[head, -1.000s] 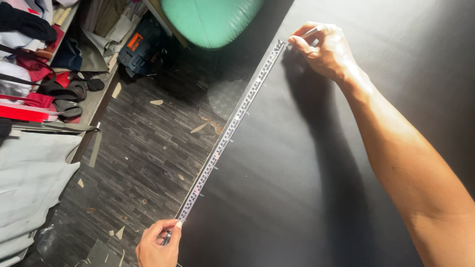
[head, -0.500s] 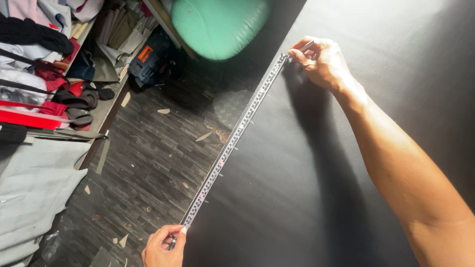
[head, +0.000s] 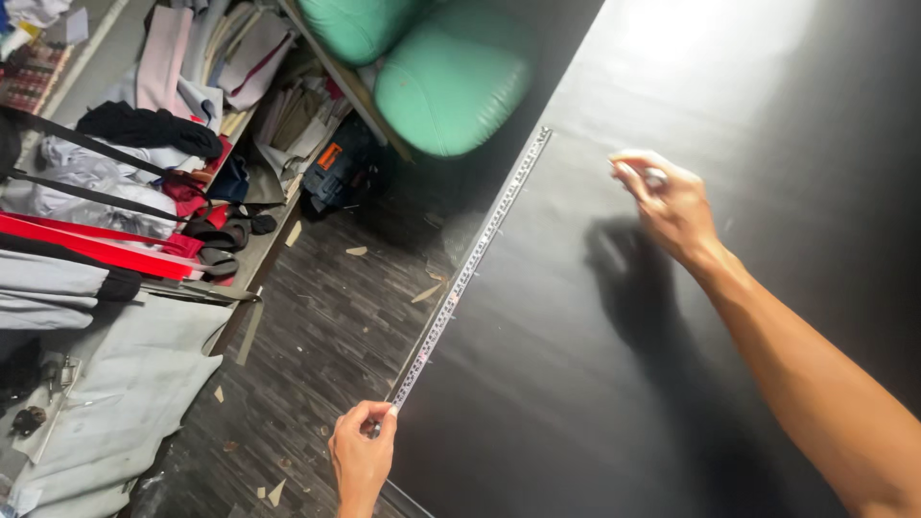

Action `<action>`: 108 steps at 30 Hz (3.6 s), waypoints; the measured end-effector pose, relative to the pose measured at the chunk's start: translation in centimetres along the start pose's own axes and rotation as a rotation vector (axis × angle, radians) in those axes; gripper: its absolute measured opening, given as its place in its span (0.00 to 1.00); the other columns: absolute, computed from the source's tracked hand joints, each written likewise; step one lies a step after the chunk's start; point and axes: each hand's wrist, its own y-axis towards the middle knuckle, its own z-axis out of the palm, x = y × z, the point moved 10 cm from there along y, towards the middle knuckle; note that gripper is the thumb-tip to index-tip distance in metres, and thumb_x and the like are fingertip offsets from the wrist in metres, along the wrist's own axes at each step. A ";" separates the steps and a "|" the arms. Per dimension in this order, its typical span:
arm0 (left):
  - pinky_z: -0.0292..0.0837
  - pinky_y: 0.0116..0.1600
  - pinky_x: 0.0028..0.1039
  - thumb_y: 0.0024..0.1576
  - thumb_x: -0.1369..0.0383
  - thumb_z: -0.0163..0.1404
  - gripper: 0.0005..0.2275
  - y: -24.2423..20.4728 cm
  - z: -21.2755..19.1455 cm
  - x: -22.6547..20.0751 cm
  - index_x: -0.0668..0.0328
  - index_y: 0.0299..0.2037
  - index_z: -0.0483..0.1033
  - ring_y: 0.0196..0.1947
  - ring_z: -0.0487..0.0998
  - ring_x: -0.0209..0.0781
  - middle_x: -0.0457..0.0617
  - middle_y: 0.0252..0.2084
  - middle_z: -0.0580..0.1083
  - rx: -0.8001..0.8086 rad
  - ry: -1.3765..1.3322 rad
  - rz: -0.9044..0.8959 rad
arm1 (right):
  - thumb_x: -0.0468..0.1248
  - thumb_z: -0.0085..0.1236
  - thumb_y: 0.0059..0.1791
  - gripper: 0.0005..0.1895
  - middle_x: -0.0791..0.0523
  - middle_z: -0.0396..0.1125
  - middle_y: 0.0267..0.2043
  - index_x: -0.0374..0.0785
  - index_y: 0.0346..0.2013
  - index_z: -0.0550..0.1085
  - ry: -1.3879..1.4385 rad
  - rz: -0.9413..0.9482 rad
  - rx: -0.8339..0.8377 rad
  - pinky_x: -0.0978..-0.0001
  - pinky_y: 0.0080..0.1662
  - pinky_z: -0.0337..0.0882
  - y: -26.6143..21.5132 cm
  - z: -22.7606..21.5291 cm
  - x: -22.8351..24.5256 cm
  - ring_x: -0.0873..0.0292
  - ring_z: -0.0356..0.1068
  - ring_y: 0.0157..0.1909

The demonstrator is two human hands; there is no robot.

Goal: The person measures and marks a large black sheet on a workbench using a metal ruler and a white marker. They draw straight lines and a grid pattern across the sheet, occasionally repositioning the ruler and adjusting the newspaper placed nearby.

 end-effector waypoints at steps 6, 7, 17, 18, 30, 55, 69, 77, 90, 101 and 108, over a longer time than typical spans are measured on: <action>0.73 0.34 0.30 0.46 0.70 0.63 0.04 -10.1 4.4 -5.3 0.58 0.29 0.83 0.25 0.75 0.38 0.44 0.26 0.77 0.100 -0.152 0.044 | 0.38 0.48 0.62 0.12 0.54 0.74 0.49 0.40 0.57 0.76 -0.210 0.100 -0.156 0.69 0.51 0.73 -12.2 -16.4 -2.3 0.61 0.73 0.50; 0.73 0.33 0.29 0.46 0.71 0.63 0.03 -12.9 5.7 -6.3 0.58 0.28 0.83 0.25 0.75 0.37 0.44 0.25 0.77 0.143 -0.180 0.045 | 0.37 0.46 0.64 0.12 0.54 0.74 0.49 0.39 0.58 0.75 -0.223 0.082 -0.189 0.69 0.52 0.73 -13.9 -19.5 -2.2 0.61 0.73 0.50; 0.74 0.34 0.28 0.47 0.70 0.63 0.03 -34.4 17.0 -12.1 0.53 0.29 0.83 0.26 0.76 0.33 0.39 0.23 0.77 0.423 -0.145 -0.105 | 0.34 0.43 0.66 0.12 0.53 0.74 0.50 0.35 0.60 0.73 -0.315 0.062 -0.275 0.70 0.53 0.71 -24.0 -37.3 -4.4 0.61 0.73 0.51; 0.74 0.34 0.28 0.47 0.70 0.63 0.03 -35.4 17.1 -12.4 0.52 0.30 0.84 0.26 0.76 0.34 0.39 0.24 0.77 0.415 -0.124 -0.120 | 0.34 0.44 0.65 0.12 0.53 0.75 0.50 0.36 0.60 0.73 -0.332 0.036 -0.253 0.70 0.54 0.71 -24.4 -37.4 -4.0 0.59 0.74 0.52; 0.73 0.39 0.31 0.50 0.68 0.61 0.03 -38.4 15.2 -16.8 0.54 0.30 0.82 0.31 0.76 0.37 0.40 0.26 0.77 0.235 0.036 -0.099 | 0.26 0.45 0.54 0.23 0.51 0.69 0.56 0.46 0.61 0.73 -0.385 -0.116 0.211 0.59 0.57 0.68 -21.8 -29.7 -4.8 0.51 0.70 0.54; 0.73 0.37 0.31 0.50 0.68 0.61 0.03 -41.5 15.9 -16.0 0.55 0.30 0.82 0.31 0.76 0.37 0.40 0.26 0.76 0.209 0.126 -0.186 | 0.23 0.50 0.53 0.23 0.51 0.71 0.57 0.43 0.60 0.74 -0.416 -0.372 0.199 0.56 0.61 0.67 -22.9 -29.4 -7.4 0.48 0.69 0.58; 0.74 0.39 0.28 0.50 0.68 0.61 0.02 -41.4 16.5 -14.3 0.53 0.29 0.82 0.31 0.77 0.34 0.39 0.25 0.76 0.230 0.140 -0.209 | 0.36 0.49 0.63 0.13 0.57 0.73 0.42 0.40 0.61 0.76 0.047 0.021 -0.021 0.72 0.47 0.72 -18.0 -34.3 -12.1 0.65 0.70 0.44; 0.74 0.37 0.29 0.49 0.68 0.61 0.02 -41.1 16.8 -13.8 0.53 0.29 0.83 0.30 0.76 0.35 0.39 0.24 0.76 0.207 0.140 -0.147 | 0.36 0.55 0.57 0.10 0.58 0.75 0.40 0.33 0.48 0.77 0.099 0.073 0.072 0.77 0.43 0.73 -14.6 -33.7 -13.7 0.69 0.75 0.42; 0.75 0.38 0.29 0.49 0.68 0.61 0.02 -41.2 16.9 -13.8 0.53 0.30 0.83 0.30 0.76 0.35 0.39 0.24 0.76 0.236 0.136 -0.165 | 0.40 0.59 0.56 0.08 0.60 0.76 0.35 0.41 0.44 0.82 -0.215 0.079 0.075 0.75 0.40 0.71 -14.2 -33.4 -13.8 0.70 0.71 0.34; 0.75 0.33 0.26 0.48 0.70 0.62 0.02 -41.0 17.6 -12.6 0.54 0.26 0.84 0.28 0.77 0.32 0.39 0.23 0.76 0.227 0.119 -0.194 | 0.40 0.59 0.55 0.09 0.59 0.76 0.34 0.39 0.43 0.82 -0.178 0.051 0.066 0.74 0.38 0.70 -14.1 -33.7 -13.5 0.68 0.71 0.33; 0.74 0.31 0.25 0.44 0.72 0.64 0.02 -40.6 18.3 -10.0 0.54 0.24 0.84 0.25 0.75 0.33 0.41 0.20 0.76 0.184 0.064 -0.142 | 0.42 0.60 0.54 0.10 0.58 0.75 0.32 0.39 0.42 0.82 -0.164 0.075 0.049 0.73 0.37 0.70 -13.8 -33.4 -13.3 0.67 0.70 0.32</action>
